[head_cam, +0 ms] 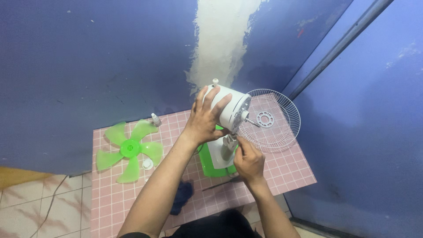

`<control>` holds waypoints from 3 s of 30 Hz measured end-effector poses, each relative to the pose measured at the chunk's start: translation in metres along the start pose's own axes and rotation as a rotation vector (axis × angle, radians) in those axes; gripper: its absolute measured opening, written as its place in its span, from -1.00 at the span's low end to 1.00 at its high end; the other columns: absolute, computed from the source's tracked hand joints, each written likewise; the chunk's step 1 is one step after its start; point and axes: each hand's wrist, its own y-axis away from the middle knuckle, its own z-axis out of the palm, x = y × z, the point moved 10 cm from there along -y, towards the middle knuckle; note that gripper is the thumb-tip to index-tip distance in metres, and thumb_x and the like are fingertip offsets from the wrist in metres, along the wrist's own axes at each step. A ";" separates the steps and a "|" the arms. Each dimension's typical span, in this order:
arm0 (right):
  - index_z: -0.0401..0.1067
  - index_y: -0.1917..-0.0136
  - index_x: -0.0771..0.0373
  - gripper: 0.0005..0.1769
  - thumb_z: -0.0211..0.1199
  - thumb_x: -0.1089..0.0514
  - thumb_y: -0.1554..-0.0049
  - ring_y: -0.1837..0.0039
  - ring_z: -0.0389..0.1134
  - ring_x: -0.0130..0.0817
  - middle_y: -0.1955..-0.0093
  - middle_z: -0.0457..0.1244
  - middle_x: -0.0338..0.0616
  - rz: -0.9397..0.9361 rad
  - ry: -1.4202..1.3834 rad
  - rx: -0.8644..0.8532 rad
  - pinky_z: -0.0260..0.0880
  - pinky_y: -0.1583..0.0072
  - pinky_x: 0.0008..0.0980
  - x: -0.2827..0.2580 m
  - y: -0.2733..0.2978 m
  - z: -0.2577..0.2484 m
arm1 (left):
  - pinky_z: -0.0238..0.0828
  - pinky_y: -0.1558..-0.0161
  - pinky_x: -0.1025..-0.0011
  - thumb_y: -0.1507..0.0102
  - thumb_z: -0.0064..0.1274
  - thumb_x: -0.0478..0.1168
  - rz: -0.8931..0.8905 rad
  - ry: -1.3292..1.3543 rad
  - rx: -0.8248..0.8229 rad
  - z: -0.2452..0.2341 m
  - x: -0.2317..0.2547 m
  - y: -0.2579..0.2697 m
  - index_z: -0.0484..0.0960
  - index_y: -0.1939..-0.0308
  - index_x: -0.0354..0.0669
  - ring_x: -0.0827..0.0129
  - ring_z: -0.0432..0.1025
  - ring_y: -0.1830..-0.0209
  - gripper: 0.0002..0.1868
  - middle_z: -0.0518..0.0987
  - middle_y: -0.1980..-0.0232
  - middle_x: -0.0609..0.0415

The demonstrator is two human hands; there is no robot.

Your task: The person assembles a small electric fan by attaching the motor housing to the base and securing it with a screwdriver. They handle the fan blade, motor, and protective cage, using a screwdriver to tighten components.

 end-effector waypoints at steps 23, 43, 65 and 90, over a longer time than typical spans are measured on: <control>0.31 -0.07 0.32 -0.85 -0.01 0.27 -0.25 0.55 -0.12 -0.68 0.48 0.02 -0.39 0.983 -1.013 -0.083 -0.18 0.52 -0.52 0.072 0.029 0.068 | 0.07 -0.36 -0.30 0.30 0.56 0.13 0.000 -0.032 0.051 -0.003 0.006 0.003 0.16 -0.48 0.22 -0.34 -0.10 -0.52 0.32 0.12 -0.45 -0.22; 0.27 -0.05 0.23 -0.88 -0.08 0.28 -0.27 0.51 -0.03 -0.63 0.41 0.11 -0.32 0.960 -0.910 -0.108 -0.13 0.50 -0.48 0.059 0.028 0.072 | 0.15 -0.29 -0.23 0.25 0.56 0.08 -0.039 -0.081 0.049 -0.002 0.000 0.002 0.22 -0.46 0.35 -0.21 -0.05 -0.49 0.23 0.15 -0.43 -0.07; 0.50 0.01 0.27 -0.87 0.14 0.25 -0.24 0.44 0.06 -0.67 0.29 0.26 -0.26 0.767 -0.693 -0.300 -0.03 0.43 -0.54 0.087 -0.002 0.041 | 0.01 -0.27 -0.42 0.22 0.52 0.21 -0.022 -0.153 0.082 0.003 0.013 -0.003 0.18 -0.45 0.19 -0.22 -0.01 -0.47 0.24 0.13 -0.36 -0.18; 0.22 -0.07 0.26 -0.85 -0.01 0.15 -0.27 0.39 0.26 -0.50 0.33 0.28 -0.18 0.738 -0.567 -0.319 0.30 0.35 -0.45 0.053 0.021 0.041 | 0.00 -0.28 -0.54 0.24 0.53 0.12 -0.095 -0.133 0.072 0.005 0.012 -0.004 0.20 -0.43 0.25 -0.24 -0.03 -0.49 0.22 0.14 -0.37 -0.17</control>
